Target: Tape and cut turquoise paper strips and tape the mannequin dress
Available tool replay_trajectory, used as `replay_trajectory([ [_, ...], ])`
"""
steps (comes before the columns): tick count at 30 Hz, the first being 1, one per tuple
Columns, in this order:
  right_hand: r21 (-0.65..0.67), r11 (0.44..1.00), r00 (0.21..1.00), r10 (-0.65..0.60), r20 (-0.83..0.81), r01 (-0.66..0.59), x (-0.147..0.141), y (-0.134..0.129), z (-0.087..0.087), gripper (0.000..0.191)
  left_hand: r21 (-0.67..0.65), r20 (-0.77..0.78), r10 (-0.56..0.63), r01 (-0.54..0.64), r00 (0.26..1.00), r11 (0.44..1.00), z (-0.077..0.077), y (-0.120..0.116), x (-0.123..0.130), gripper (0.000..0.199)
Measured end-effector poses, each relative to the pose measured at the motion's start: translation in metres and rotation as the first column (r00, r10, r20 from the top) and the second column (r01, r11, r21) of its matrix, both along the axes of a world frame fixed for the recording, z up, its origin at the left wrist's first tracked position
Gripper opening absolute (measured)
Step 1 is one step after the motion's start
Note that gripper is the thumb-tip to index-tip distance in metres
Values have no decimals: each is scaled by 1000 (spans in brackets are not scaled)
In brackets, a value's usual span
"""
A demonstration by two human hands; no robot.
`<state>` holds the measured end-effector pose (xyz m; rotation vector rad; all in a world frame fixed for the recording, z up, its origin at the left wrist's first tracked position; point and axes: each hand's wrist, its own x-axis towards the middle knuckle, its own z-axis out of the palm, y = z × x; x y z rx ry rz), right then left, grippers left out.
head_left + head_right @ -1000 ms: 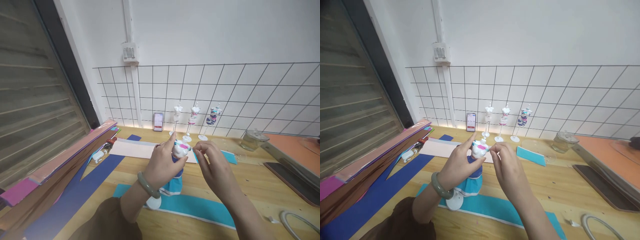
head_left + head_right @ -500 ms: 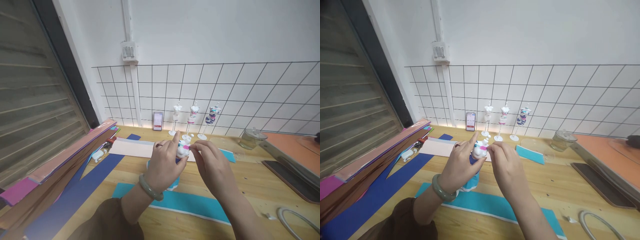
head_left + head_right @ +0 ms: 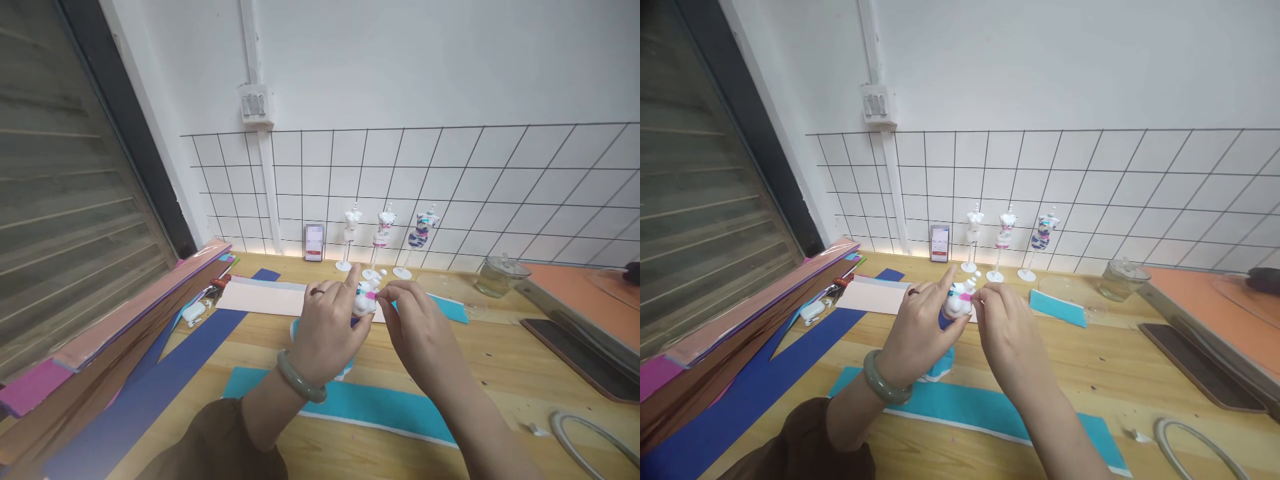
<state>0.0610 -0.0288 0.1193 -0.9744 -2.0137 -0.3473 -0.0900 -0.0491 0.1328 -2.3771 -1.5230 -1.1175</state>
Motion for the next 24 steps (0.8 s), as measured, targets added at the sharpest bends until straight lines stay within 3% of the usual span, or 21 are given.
replay_trajectory([
  [5, -145, 988, 995, 36, -98, -50, 0, -4, 4, 7, 2, 52, -17, 17, 998, 1000, -1, 2, 0, 63],
  [10, -227, 962, 970, 102, -220, -153, 2, -8, 9, 10, -41, 218, -36, 46, 975, 998, 0, 4, -2, 65],
  [12, -237, 958, 958, 92, -271, -159, 3, -9, 11, 11, -96, 342, -43, 81, 939, 992, 1, 5, -4, 68],
  [14, -228, 962, 946, 74, -316, -151, 3, -11, 13, 12, -168, 515, -68, 179, 854, 969, 5, 5, -7, 71],
  [17, -199, 968, 933, 74, -352, -151, 3, -13, 16, 11, -236, 791, -118, 477, 601, 847, 10, 7, -11, 64],
  [20, -166, 972, 932, 99, -350, -165, 3, -17, 19, 13, -245, 938, -40, 742, 344, 624, 12, 12, -13, 48],
  [22, -138, 977, 938, 111, -328, -164, 4, -19, 20, 12, -237, 969, 65, 828, 238, 508, 8, 17, -14, 44],
  [24, -105, 982, 945, 117, -305, -156, 5, -20, 20, 10, -194, 980, 123, 869, 154, 455, 2, 22, -13, 46],
])
